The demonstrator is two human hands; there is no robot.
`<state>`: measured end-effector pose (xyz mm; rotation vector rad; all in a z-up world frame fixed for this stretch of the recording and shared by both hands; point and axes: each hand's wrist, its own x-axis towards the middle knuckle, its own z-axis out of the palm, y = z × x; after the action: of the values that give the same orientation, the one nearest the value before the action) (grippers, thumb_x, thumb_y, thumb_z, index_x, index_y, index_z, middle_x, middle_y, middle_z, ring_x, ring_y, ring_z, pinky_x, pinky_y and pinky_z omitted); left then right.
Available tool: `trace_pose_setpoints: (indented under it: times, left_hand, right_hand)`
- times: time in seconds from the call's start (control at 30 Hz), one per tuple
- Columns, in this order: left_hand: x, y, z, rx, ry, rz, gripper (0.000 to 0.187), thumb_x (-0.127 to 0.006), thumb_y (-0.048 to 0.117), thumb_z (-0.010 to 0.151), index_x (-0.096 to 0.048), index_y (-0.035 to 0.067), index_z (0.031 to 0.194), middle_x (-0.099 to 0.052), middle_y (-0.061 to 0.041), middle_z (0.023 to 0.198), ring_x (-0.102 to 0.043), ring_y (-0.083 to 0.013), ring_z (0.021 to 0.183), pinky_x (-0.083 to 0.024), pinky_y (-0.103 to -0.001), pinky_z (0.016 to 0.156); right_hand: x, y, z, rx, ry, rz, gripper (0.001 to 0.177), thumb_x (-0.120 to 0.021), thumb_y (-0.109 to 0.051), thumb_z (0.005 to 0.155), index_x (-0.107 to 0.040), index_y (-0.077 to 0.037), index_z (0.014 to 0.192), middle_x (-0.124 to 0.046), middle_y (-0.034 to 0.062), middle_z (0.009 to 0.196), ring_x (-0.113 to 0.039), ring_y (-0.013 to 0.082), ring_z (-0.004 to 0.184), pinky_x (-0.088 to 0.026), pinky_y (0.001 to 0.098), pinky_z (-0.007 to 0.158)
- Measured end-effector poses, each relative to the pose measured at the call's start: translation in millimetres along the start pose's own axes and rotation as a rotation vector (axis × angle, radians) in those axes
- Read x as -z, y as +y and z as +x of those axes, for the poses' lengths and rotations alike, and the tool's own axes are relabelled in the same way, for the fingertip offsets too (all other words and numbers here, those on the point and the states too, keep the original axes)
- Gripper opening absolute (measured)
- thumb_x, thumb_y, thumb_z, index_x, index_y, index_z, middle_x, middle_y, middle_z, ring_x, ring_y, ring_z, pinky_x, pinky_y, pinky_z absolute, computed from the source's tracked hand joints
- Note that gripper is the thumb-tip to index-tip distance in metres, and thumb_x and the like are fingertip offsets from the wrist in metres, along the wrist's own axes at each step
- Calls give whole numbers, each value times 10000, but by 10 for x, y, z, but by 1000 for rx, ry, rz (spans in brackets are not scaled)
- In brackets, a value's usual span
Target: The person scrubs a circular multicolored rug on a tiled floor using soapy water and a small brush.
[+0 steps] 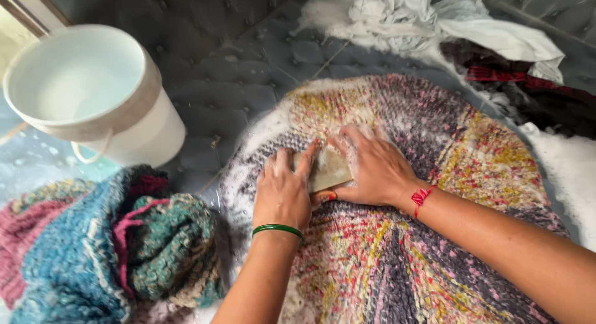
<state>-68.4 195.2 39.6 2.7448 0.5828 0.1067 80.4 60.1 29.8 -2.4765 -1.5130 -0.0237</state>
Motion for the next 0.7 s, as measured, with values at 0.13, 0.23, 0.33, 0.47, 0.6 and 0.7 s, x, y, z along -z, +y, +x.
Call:
trace_pose_setpoints:
  times: [0.13,0.23,0.33,0.47,0.6,0.7]
  left_hand:
    - [81,55,73,62,-51,-3,964,-851,327,728,-344,339,1548,-483,-107,1359,-475,-314,1277,-440,-446,1029]
    - [169,144,99,126,-158,24,995,-850,381,747,-291,352,1569,-462,-98,1412,-444,-298,1348,-415,-442,1103]
    - [272,251,101,196,-229,46,1139,-885,424,710,-183,363,1604,-268,-128,1598,-296,-306,1456,-319,-475,1166]
    - [211,403,-172,338,-135,-56,1217,-888,425,710,-74,291,1605,-56,-186,1681,-184,-327,1533,-235,-515,1217]
    - [-44,414,-566,377,-101,-3,1235,-818,555,743,-48,223,1650,-40,-214,1676,-163,-365,1520,-181,-555,1215]
    - [-66,387,-655,326,-173,139,1085,-715,661,818,-102,273,1625,-43,-212,1675,-122,-408,1523,-136,-600,1223]
  right_hand:
    - [203,-156,77,-92,-197,9,1063,-797,-767,578,-551,-136,1398,-468,146,1403,-482,431,1292,-316,525,1159]
    - [307,-198,74,-101,-208,7,1067,-821,-742,595,-535,-162,1443,-450,144,1419,-448,454,1303,-279,532,1164]
    - [389,-218,63,-147,-260,30,1106,-851,-699,577,-500,-175,1486,-451,147,1424,-436,444,1321,-240,532,1196]
    - [451,-277,-61,-189,-172,27,1193,-889,-594,560,-385,38,1437,-466,243,1375,-452,434,1317,-286,523,1147]
    - [599,-318,-372,-360,-255,92,1018,-801,-544,648,-418,8,1412,-572,224,1275,-553,372,1267,-311,440,1233]
    - [672,-275,-683,-504,-190,52,821,-771,-502,670,-508,-67,1315,-574,153,1297,-562,336,1248,-393,434,1140]
